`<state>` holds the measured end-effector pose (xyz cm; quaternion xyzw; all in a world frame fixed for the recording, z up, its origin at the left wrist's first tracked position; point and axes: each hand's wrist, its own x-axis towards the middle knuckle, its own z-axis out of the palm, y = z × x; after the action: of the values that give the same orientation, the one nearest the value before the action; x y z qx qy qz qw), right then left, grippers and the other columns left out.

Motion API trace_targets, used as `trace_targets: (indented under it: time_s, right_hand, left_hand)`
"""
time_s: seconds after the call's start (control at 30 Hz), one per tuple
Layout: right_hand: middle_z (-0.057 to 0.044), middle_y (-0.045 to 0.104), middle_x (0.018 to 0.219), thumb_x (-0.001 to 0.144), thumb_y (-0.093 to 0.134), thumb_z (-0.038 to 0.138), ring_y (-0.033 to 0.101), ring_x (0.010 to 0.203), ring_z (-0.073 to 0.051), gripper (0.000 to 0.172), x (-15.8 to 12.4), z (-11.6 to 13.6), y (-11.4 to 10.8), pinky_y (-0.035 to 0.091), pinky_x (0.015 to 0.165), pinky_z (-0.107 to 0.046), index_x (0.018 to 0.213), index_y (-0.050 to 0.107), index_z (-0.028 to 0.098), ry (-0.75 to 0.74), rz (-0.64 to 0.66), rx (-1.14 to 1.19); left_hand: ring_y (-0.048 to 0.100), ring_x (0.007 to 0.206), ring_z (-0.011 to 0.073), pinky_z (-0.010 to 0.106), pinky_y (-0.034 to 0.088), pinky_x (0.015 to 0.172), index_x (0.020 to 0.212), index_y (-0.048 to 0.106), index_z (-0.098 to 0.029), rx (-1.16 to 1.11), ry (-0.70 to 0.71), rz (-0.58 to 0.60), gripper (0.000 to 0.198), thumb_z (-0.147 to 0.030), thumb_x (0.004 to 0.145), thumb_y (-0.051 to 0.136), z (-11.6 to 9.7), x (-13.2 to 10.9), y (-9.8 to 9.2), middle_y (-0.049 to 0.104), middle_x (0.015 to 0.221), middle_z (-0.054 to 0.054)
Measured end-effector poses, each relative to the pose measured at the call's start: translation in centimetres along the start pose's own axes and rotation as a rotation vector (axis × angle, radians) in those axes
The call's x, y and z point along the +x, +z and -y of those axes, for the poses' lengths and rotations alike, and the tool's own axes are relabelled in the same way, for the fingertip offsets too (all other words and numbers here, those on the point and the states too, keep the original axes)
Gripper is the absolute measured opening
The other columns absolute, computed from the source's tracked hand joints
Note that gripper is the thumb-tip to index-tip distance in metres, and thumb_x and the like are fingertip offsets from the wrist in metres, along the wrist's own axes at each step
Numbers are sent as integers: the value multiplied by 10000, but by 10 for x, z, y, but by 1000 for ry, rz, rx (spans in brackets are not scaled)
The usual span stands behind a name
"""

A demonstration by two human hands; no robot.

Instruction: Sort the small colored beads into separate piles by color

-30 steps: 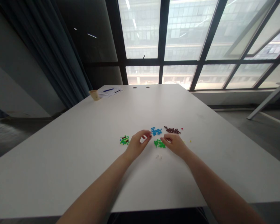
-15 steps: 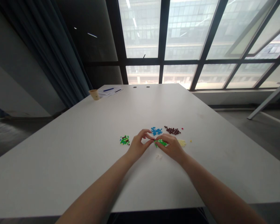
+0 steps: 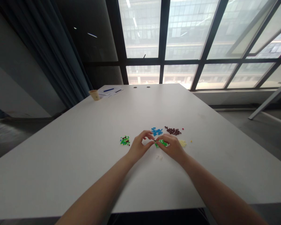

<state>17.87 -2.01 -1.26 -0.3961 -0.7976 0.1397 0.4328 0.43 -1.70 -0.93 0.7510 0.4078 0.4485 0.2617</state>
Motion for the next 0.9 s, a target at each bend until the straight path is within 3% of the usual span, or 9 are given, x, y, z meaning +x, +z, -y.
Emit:
trace_targets:
  time_s: [0.27, 0.77, 0.9]
  right_hand:
    - [-24, 636, 732, 772, 543, 219, 574, 722, -138, 70, 0, 0, -1, 428, 665, -249, 755, 607, 199, 7, -3, 1]
    - [-27, 669, 755, 761, 549, 229, 591, 728, -142, 103, 0, -3, 0, 441, 675, -251, 779, 649, 211, 28, 16, 15]
    - [-23, 671, 774, 753, 552, 268, 569, 650, -128, 131, 2, -18, -11, 427, 631, -239, 796, 664, 214, 135, 8, -44]
  left_hand:
    - [559, 786, 136, 287, 437, 751, 823, 607, -193, 28, 81, 51, 115, -275, 756, 561, 2, 2, -2, 618, 824, 39]
    - [555, 793, 148, 302, 442, 774, 792, 620, -191, 27, 69, 71, 123, -285, 765, 545, -1, 2, -2, 614, 814, 48]
    - [547, 773, 139, 289, 438, 762, 823, 614, -191, 53, 50, 61, 137, -294, 768, 543, 1, 3, -2, 611, 812, 43]
